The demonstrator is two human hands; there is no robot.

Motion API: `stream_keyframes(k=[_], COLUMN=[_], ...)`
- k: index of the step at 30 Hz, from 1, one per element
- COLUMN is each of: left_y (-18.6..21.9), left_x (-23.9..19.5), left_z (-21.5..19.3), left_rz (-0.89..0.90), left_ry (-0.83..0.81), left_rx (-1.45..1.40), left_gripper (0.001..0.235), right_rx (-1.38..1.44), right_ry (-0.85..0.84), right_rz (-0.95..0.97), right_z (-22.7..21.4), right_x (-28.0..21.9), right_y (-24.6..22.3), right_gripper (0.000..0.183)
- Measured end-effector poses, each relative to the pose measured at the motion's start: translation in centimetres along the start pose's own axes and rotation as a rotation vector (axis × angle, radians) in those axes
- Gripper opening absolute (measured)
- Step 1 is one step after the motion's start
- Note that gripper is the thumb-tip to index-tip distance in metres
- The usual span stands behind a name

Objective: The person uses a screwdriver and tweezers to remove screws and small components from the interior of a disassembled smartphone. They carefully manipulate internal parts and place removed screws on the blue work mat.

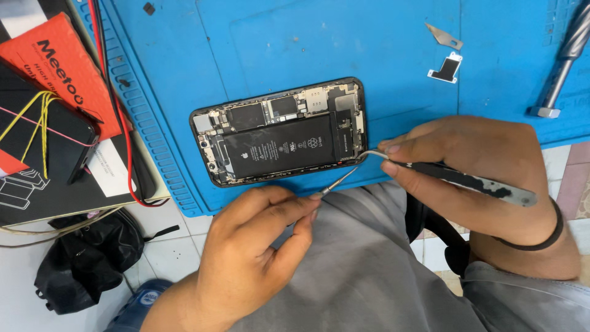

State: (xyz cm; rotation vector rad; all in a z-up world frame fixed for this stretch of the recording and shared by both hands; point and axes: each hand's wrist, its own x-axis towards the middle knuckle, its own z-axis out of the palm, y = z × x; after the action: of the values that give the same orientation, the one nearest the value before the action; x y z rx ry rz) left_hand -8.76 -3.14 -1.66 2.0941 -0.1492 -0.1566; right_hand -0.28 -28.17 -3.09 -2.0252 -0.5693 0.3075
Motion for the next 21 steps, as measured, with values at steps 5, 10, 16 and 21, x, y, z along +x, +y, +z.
stream_keyframes(k=[5, 10, 16, 21], left_y=[-0.1, -0.2, -0.4, -0.4], left_x=[-0.3, -0.8, -1.2, -1.5], left_z=[0.1, -0.1, -0.3, -0.7], left_rz=[0.002, -0.013, -0.034, -0.070], left_ry=[0.007, 0.007, 0.011, -0.003], left_rx=[-0.007, 0.018, 0.018, -0.038], left_gripper=[0.018, 0.019, 0.018, 0.020], right_rx=[-0.115, -0.177, -0.193, -0.096], right_ry=[0.028, 0.036, 0.019, 0.034], right_rz=[-0.260, -0.327, -0.407, -0.211], right_z=[0.4, 0.6, 0.2, 0.4], right_x=[-0.2, 0.0, 0.3, 0.3], right_y=[-0.3, 0.0, 0.3, -0.1], right_gripper=[0.018, 0.015, 0.012, 0.016])
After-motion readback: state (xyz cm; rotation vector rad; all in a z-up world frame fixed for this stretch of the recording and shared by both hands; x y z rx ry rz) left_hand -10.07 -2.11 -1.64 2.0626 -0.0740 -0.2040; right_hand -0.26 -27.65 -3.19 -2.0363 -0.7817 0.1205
